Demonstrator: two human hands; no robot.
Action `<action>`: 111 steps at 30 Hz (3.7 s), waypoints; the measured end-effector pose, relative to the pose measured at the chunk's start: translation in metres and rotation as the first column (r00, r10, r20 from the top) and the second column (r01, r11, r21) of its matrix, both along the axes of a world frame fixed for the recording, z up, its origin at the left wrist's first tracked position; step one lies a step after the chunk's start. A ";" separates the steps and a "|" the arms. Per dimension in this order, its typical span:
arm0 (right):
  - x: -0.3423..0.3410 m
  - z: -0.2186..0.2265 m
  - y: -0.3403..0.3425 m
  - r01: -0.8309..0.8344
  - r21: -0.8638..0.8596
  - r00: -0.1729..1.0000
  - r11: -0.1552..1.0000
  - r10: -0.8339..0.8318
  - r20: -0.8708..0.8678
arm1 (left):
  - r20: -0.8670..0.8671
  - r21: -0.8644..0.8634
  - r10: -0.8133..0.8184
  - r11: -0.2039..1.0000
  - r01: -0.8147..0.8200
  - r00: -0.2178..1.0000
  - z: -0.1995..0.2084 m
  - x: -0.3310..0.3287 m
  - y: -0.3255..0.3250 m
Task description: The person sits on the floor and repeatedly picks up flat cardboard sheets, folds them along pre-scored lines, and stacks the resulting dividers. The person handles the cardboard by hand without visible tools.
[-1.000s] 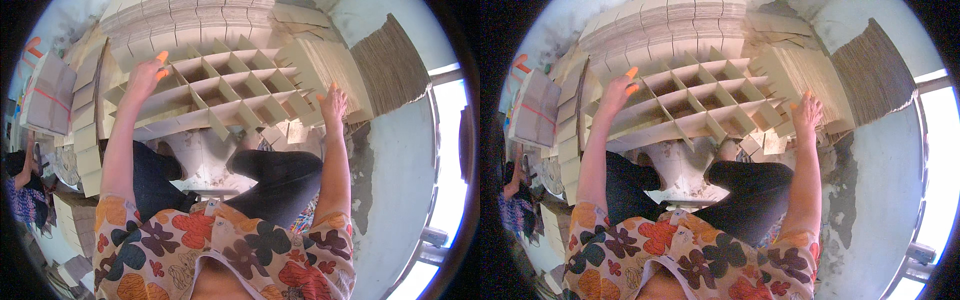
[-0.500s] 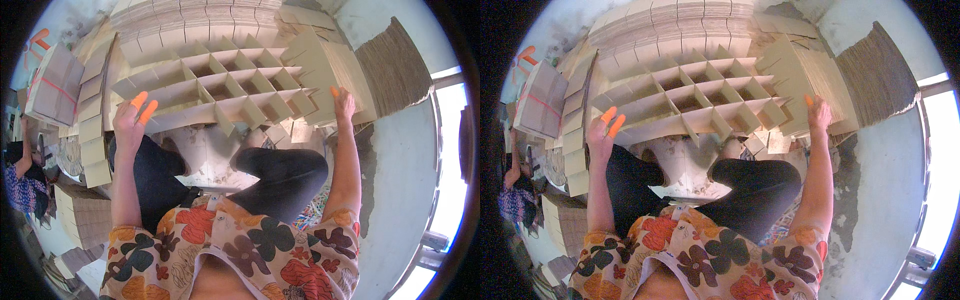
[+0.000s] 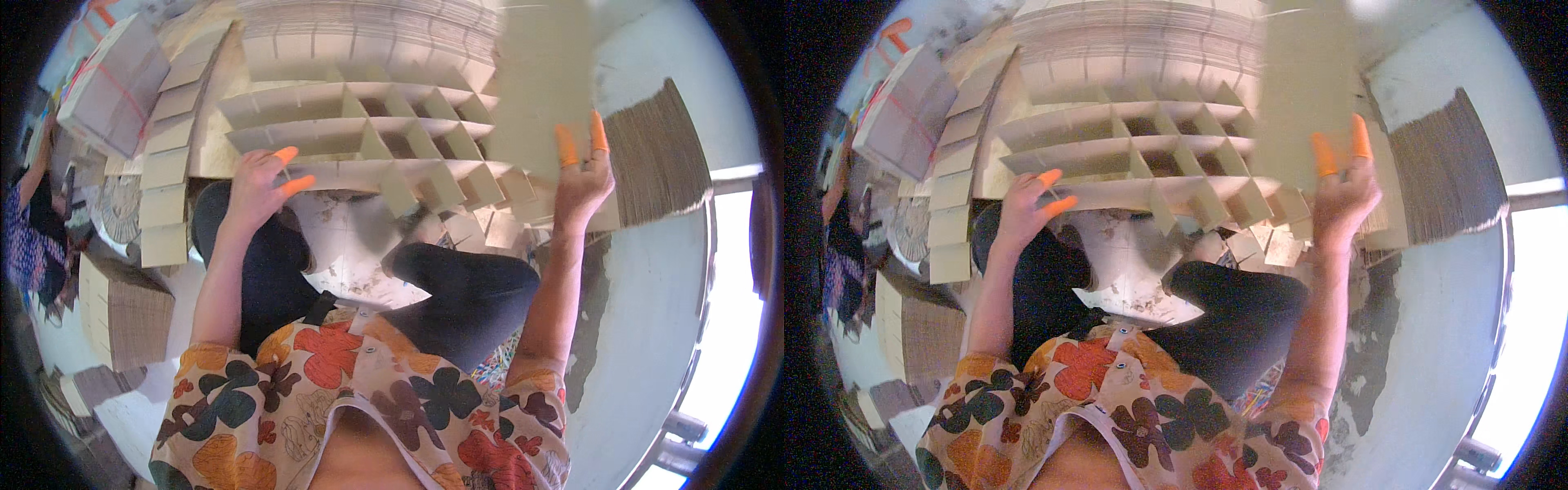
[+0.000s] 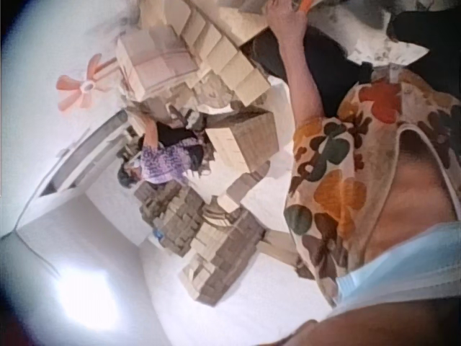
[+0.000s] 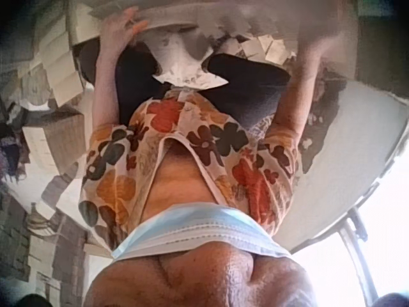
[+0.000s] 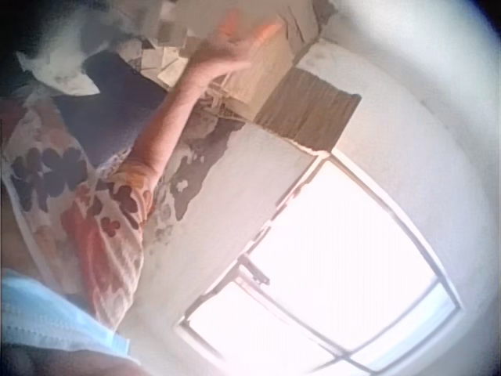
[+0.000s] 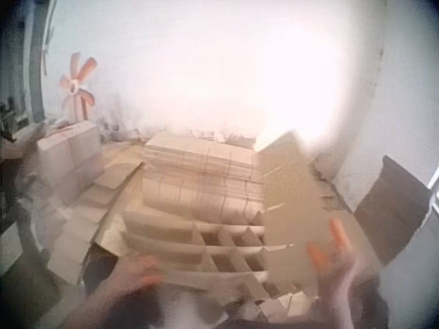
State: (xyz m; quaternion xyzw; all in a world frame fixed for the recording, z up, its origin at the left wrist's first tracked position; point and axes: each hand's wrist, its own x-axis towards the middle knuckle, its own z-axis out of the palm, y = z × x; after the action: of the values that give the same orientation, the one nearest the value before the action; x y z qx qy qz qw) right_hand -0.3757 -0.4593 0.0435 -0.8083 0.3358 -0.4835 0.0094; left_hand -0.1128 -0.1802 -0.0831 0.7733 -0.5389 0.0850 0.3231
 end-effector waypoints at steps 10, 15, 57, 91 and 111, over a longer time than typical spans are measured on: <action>0.089 -0.032 0.099 -0.495 0.418 0.821 0.762 0.567 -0.060 | 0.018 -0.066 -0.075 0.995 0.076 0.997 -0.026 0.006 -0.004; 0.104 -0.036 0.106 -0.447 0.419 0.825 0.791 0.545 -0.149 | 0.007 -0.061 -0.083 0.995 0.084 0.996 -0.028 0.005 -0.005; 0.138 -0.111 0.109 -0.456 0.621 0.355 0.637 0.770 -0.530 | -0.041 0.050 -0.006 0.999 0.009 0.999 -0.038 0.020 -0.019; -0.017 -0.040 -0.028 0.015 -0.135 1.000 0.991 -0.011 0.028 | 0.043 -0.006 0.170 0.985 -0.170 0.985 -0.008 0.022 0.017; 0.168 -0.058 0.153 -0.460 0.447 0.805 0.767 0.573 -0.155 | -0.199 -0.072 0.046 0.996 -0.061 0.979 -0.040 0.042 0.027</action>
State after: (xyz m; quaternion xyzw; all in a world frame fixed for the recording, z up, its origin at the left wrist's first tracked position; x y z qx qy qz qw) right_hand -0.2080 -0.3059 -0.0148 -0.9114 0.1845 -0.2650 0.2551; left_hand -0.0710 -0.1536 -0.1229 0.7790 -0.4795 0.0374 0.4023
